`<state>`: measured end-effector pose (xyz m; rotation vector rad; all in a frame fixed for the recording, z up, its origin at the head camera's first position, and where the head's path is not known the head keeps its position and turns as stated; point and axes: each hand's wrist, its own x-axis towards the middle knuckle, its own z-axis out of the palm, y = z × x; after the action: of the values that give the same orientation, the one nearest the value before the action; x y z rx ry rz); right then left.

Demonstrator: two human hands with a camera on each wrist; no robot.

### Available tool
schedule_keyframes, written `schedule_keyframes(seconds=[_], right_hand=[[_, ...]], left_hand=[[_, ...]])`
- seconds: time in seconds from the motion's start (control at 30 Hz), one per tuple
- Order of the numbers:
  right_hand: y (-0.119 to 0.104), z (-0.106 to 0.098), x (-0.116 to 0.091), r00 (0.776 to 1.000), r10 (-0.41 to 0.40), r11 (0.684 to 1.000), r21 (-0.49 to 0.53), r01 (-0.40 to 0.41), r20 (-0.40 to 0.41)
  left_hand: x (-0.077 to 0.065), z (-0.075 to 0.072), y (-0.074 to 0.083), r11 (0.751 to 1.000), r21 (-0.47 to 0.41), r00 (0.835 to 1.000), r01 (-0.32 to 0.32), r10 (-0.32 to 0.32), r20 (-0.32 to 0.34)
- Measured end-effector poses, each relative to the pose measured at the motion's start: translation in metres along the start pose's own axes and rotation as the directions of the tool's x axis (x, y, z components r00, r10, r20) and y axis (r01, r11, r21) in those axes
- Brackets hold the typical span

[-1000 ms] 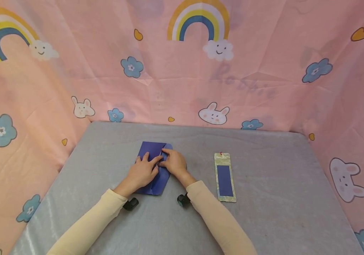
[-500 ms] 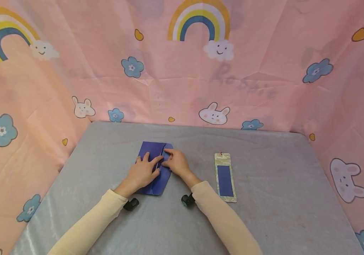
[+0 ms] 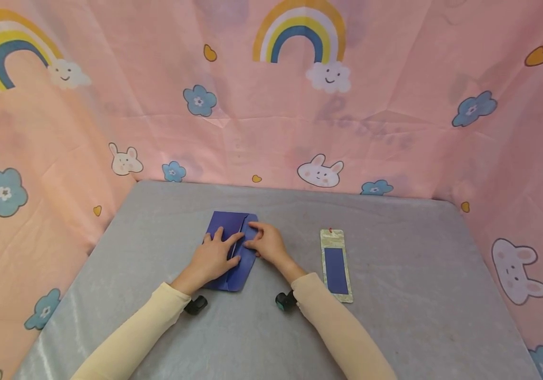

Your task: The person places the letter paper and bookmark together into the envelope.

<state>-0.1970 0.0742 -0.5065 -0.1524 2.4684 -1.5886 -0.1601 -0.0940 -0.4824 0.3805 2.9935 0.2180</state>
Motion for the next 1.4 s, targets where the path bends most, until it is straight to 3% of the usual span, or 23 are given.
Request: schedule_keyframes(seconds=[0.43, 0.9, 1.07, 1.3, 1.4], right_hand=[[0.008, -0.026, -0.009, 0.999, -0.029, 0.997, 0.077, 0.027, 0.015], [0.014, -0.071, -0.029, 0.991, -0.080, 0.997, 0.032, 0.077, 0.109], [0.016, -0.091, -0.038, 0.991, -0.090, 0.996, -0.001, 0.091, 0.098], [-0.005, -0.116, -0.058, 0.996, -0.059, 0.997, -0.041, 0.062, 0.073], [0.002, -0.125, -0.060, 0.995, -0.090, 0.994, -0.064, 0.094, 0.052]], left_hand=[[-0.001, 0.000, -0.001, 1.000, 0.007, 1.000, 0.002, -0.002, -0.005], [-0.001, -0.001, -0.002, 1.000, -0.001, 1.000, -0.008, 0.008, -0.001], [-0.001, 0.000, -0.002, 1.000, -0.007, 1.000, -0.010, 0.010, -0.011], [0.000, 0.001, -0.002, 1.000, 0.003, 0.999, -0.022, 0.022, -0.025], [0.000, 0.001, -0.002, 1.000, 0.007, 0.999, -0.024, 0.024, -0.023]])
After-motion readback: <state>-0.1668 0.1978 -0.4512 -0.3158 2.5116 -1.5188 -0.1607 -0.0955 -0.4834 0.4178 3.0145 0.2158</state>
